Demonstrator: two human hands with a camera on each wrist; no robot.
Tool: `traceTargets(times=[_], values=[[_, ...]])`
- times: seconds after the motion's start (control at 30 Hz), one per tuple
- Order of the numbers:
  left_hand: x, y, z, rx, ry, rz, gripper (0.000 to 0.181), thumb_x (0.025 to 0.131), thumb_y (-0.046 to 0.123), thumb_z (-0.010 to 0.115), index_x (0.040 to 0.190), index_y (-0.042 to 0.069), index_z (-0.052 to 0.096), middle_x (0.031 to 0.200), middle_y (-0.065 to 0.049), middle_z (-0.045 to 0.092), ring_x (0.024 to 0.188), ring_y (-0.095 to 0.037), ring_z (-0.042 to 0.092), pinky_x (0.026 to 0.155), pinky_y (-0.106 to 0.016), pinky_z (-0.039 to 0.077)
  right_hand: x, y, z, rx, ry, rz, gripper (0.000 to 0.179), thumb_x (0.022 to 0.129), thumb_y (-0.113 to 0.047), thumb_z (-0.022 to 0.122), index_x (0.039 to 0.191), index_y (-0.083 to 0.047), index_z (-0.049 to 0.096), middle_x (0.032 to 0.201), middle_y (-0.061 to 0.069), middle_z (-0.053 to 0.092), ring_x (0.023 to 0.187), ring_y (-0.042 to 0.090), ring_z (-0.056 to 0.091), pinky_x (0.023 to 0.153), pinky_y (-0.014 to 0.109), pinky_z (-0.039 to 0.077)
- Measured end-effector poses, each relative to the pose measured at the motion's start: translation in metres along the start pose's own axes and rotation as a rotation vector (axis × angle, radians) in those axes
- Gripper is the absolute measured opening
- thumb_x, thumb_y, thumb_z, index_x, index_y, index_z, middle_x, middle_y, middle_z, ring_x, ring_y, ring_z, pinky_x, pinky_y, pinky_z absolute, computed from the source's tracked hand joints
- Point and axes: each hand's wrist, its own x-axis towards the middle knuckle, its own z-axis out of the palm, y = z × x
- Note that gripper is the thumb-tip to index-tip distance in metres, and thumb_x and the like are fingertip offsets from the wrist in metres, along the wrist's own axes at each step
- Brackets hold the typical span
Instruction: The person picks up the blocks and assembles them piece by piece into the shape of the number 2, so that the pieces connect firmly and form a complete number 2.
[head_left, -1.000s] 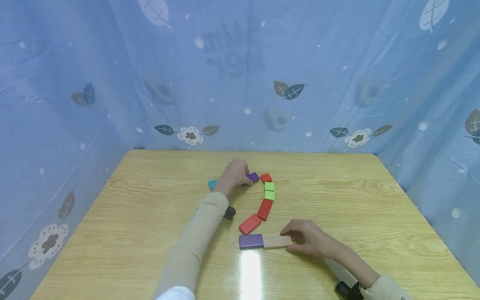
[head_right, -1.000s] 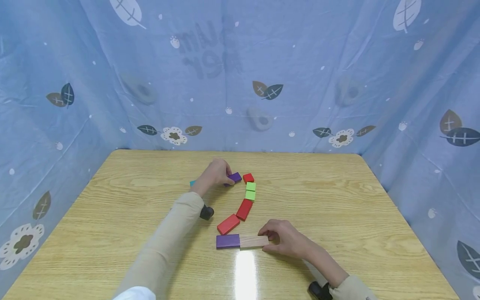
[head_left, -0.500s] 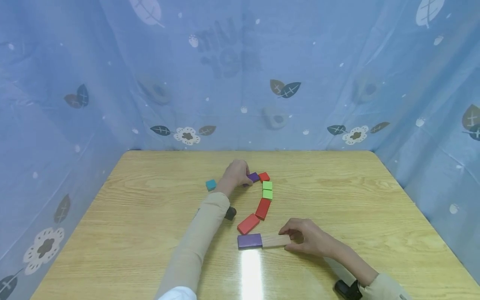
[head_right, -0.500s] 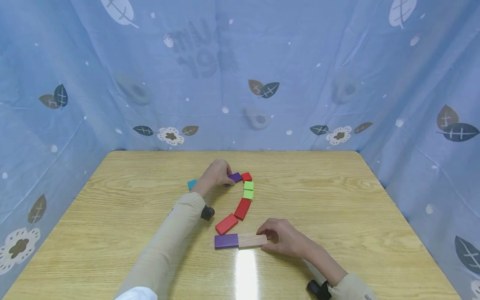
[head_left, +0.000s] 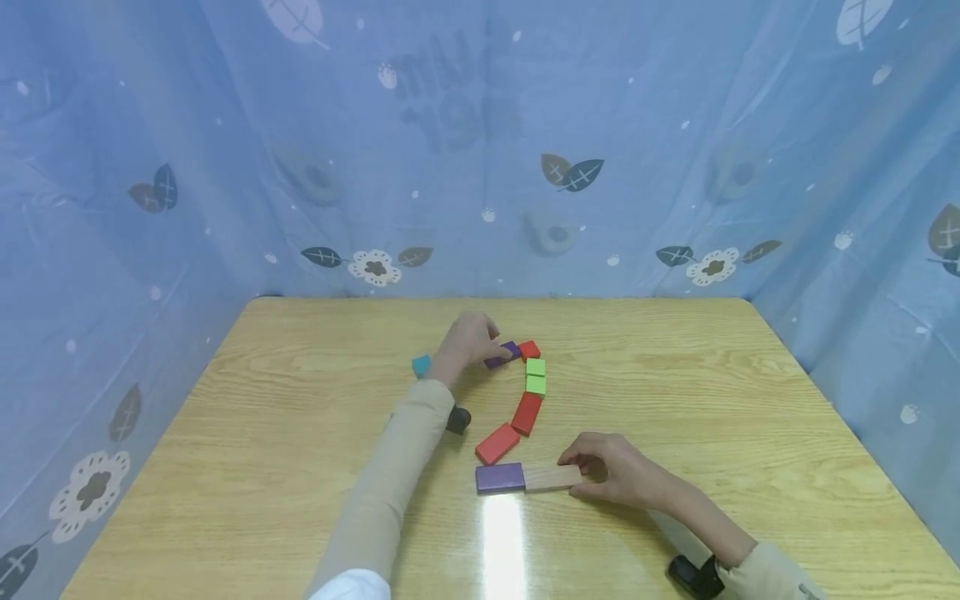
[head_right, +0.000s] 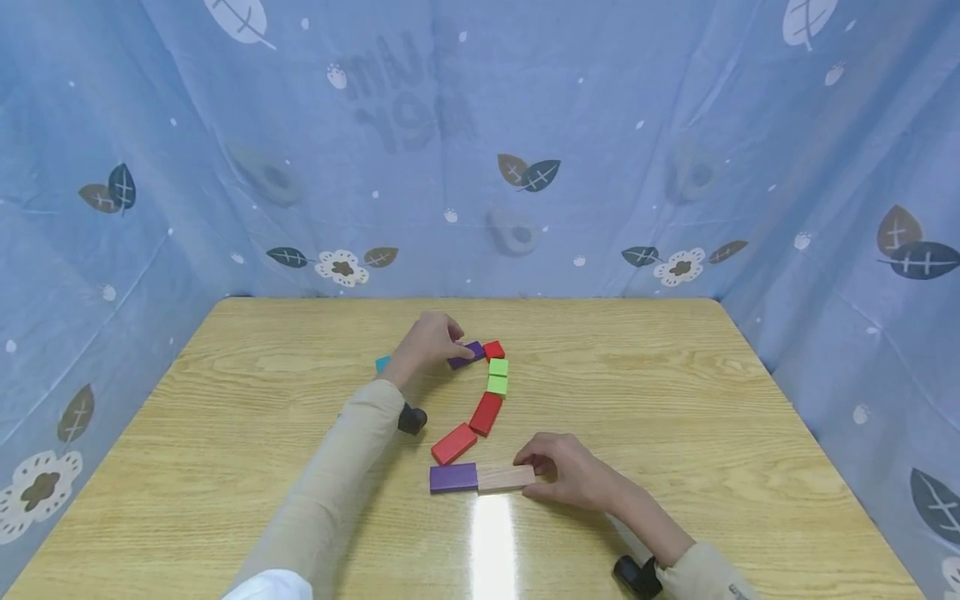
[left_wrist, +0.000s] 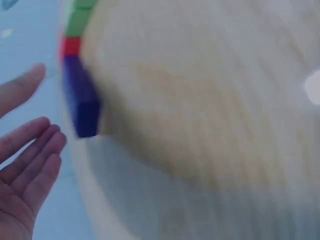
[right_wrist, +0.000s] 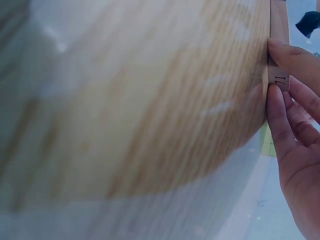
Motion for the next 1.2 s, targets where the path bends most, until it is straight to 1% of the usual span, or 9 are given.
traceTargets(times=[0.07,0.17,0.3,0.4,0.5,0.7,0.8,0.93,1.2], values=[[-0.001,-0.005,-0.010,-0.088,0.039,-0.002,0.046,0.081,0.031,0.078,0.116,0.003,0.068,0.114,-0.010,0.067,0.103,-0.023,0.064,0.090,-0.033,0.051,0.001,0.000,-0.001,-0.004,0.001,-0.004,0.028,0.082,-0.014,0.076,0.107,-0.010,0.066,0.100,-0.004,0.065,0.088,0.004,0.060,0.075,0.022,0.054],[-0.006,-0.016,-0.031,-0.190,0.115,0.046,0.043,0.083,0.031,0.076,0.115,0.004,0.068,0.112,-0.011,0.068,0.103,-0.023,0.062,0.089,-0.034,0.051,0.002,0.000,-0.002,-0.005,0.003,-0.004,0.028,0.082,-0.014,0.076,0.107,-0.010,0.066,0.100,-0.005,0.065,0.088,0.004,0.060,0.075,0.022,0.054],[-0.022,-0.038,-0.057,-0.302,0.190,0.065,0.036,0.085,0.027,0.074,0.114,0.006,0.069,0.112,-0.011,0.068,0.103,-0.024,0.062,0.091,-0.036,0.050,0.004,0.000,-0.003,-0.012,0.012,-0.008,0.027,0.081,-0.013,0.077,0.107,-0.010,0.067,0.100,-0.005,0.065,0.088,0.004,0.060,0.074,0.022,0.054],[-0.037,-0.057,-0.065,-0.345,0.237,0.066,0.033,0.085,0.022,0.074,0.113,0.005,0.069,0.111,-0.012,0.069,0.103,-0.025,0.063,0.092,-0.036,0.050,0.004,0.001,-0.004,-0.023,0.016,-0.008,0.027,0.081,-0.014,0.077,0.107,-0.010,0.067,0.099,-0.004,0.065,0.087,0.004,0.060,0.074,0.022,0.054],[-0.052,-0.077,-0.063,-0.329,0.221,0.051,0.031,0.084,0.016,0.075,0.111,0.003,0.069,0.111,-0.013,0.069,0.103,-0.028,0.064,0.093,-0.037,0.050,0.004,0.000,-0.004,-0.034,0.015,-0.003,0.027,0.081,-0.015,0.077,0.107,-0.010,0.067,0.099,-0.005,0.066,0.087,0.004,0.059,0.075,0.022,0.053],[-0.066,-0.099,-0.041,-0.275,0.082,0.012,0.045,0.077,0.013,0.081,0.117,0.000,0.066,0.120,-0.016,0.064,0.114,-0.033,0.059,0.098,-0.041,0.047,0.000,0.001,-0.004,-0.049,0.030,-0.029,0.027,0.080,-0.014,0.078,0.105,-0.009,0.068,0.098,-0.004,0.066,0.085,0.003,0.059,0.072,0.022,0.054],[-0.067,-0.100,-0.031,-0.187,0.072,0.018,0.050,0.073,0.013,0.083,0.117,-0.002,0.065,0.119,-0.018,0.064,0.113,-0.034,0.058,0.098,-0.042,0.046,-0.001,0.001,-0.002,-0.032,0.032,-0.031,0.028,0.080,-0.013,0.078,0.105,-0.010,0.068,0.097,-0.005,0.066,0.084,0.002,0.058,0.072,0.022,0.054],[-0.067,-0.097,-0.025,-0.073,0.076,0.021,0.040,0.075,0.011,0.082,0.110,-0.003,0.068,0.110,-0.017,0.067,0.101,-0.030,0.061,0.089,-0.038,0.051,-0.001,0.002,0.002,-0.010,0.026,-0.044,0.028,0.079,-0.012,0.078,0.105,-0.010,0.067,0.097,-0.006,0.065,0.085,0.002,0.058,0.072,0.022,0.054],[-0.066,-0.083,-0.024,-0.106,0.149,-0.026,0.040,0.070,0.018,0.086,0.103,0.002,0.072,0.098,-0.010,0.071,0.089,-0.022,0.064,0.078,-0.033,0.054,-0.002,0.002,0.003,-0.001,0.015,-0.038,0.027,0.081,-0.014,0.077,0.105,-0.012,0.067,0.098,-0.007,0.064,0.085,0.002,0.059,0.072,0.022,0.054]])
